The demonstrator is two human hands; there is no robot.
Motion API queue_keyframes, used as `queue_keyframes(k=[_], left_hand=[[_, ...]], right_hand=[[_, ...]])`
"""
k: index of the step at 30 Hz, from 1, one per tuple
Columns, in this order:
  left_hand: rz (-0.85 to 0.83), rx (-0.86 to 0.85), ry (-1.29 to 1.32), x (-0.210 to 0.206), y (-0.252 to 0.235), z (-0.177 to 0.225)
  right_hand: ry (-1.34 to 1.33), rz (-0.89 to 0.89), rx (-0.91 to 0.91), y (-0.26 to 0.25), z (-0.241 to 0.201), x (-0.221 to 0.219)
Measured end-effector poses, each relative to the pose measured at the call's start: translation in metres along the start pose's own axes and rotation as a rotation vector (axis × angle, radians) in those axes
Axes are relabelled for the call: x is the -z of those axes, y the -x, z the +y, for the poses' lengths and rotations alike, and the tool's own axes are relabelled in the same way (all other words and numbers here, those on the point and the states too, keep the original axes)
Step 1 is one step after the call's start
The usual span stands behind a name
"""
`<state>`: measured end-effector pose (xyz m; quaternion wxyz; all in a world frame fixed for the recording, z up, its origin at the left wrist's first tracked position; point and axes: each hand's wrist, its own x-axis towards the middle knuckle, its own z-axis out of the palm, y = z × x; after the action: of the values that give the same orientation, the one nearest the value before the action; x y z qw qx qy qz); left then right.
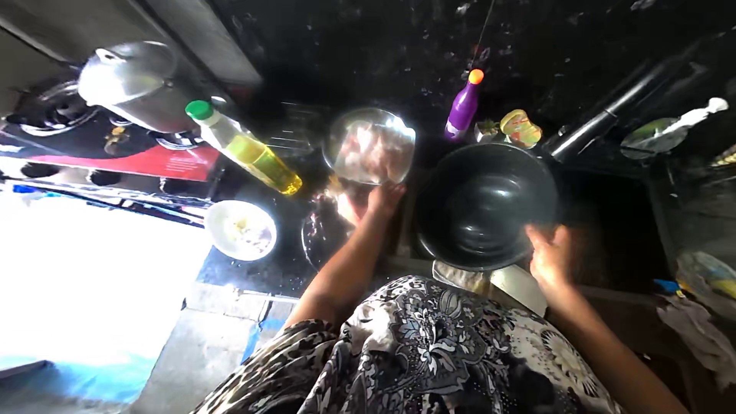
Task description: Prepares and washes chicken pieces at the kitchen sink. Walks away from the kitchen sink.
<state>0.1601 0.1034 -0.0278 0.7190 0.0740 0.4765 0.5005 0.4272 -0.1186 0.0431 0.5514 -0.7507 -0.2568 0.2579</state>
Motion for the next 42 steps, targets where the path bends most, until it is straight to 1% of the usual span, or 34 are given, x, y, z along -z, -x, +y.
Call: queue_keyframes(k=[2,5,7,10,12,14,16,18,20,22,23,25,29,32,34,36,38,39,41,42], left_hand=[[-0.005,-0.012,0.022,-0.002,-0.006,-0.002],[0.007,-0.026,0.029,-0.007,-0.011,0.0],[0.004,-0.002,0.0,-0.011,-0.008,0.005],[0.038,0.02,0.0,-0.015,-0.011,0.007],[0.067,0.02,0.001,-0.016,-0.007,0.008],[0.083,0.02,-0.006,-0.014,-0.001,0.006],[0.092,-0.001,-0.04,-0.011,0.002,0.0],[0.09,-0.018,-0.105,-0.005,0.011,-0.008],[0.053,-0.05,-0.194,-0.002,0.021,-0.015],[0.013,-0.061,-0.276,0.006,0.031,-0.026],[-0.003,-0.042,-0.297,0.007,0.037,-0.031],[-0.046,0.006,-0.321,0.006,0.051,-0.042],[-0.099,0.108,-0.414,0.007,0.06,-0.07],[-0.113,0.109,-0.612,0.011,0.063,-0.084],[-0.121,0.073,-0.835,0.016,0.064,-0.086],[-0.094,0.023,-1.093,0.011,0.064,-0.082],[-0.072,-0.038,-1.308,-0.001,0.056,-0.076],[-0.062,-0.1,-1.428,-0.006,0.046,-0.075],[-0.061,-0.216,-1.671,-0.025,0.042,-0.063],[-0.067,-0.266,-1.75,-0.035,0.046,-0.054]], right_hand=[[0.017,-0.045,-0.06,-0.008,0.007,-0.016],[0.062,-0.066,-0.211,-0.025,0.019,-0.043],[0.089,-0.085,-0.301,-0.038,0.034,-0.056],[0.109,-0.139,-0.369,-0.058,0.064,-0.063],[0.23,-0.197,-0.404,-0.071,0.08,-0.061],[0.416,-0.277,-0.411,-0.084,0.087,-0.056],[0.609,-0.354,-0.36,-0.095,0.079,-0.054],[0.677,-0.36,-0.25,-0.1,0.07,-0.048],[0.735,-0.262,-0.03,-0.109,0.047,-0.036],[0.773,-0.113,0.212,-0.126,0.015,-0.023],[0.788,-0.065,0.285,-0.137,-0.001,-0.016],[0.82,-0.072,0.361,-0.163,-0.023,-0.006],[0.96,-0.241,0.401,-0.198,-0.031,-0.001],[1.011,-0.227,0.306,-0.207,-0.03,-0.001],[1.041,-0.206,0.246,-0.212,-0.026,0.001],[1.037,-0.21,0.209,-0.205,-0.024,0.003],[1.06,-0.19,0.263,-0.193,-0.023,0.0],[1.06,-0.176,0.302,-0.185,-0.02,-0.002],[0.955,-0.18,0.346,-0.167,-0.011,-0.009],[0.855,-0.218,0.323,-0.158,-0.005,-0.014]])
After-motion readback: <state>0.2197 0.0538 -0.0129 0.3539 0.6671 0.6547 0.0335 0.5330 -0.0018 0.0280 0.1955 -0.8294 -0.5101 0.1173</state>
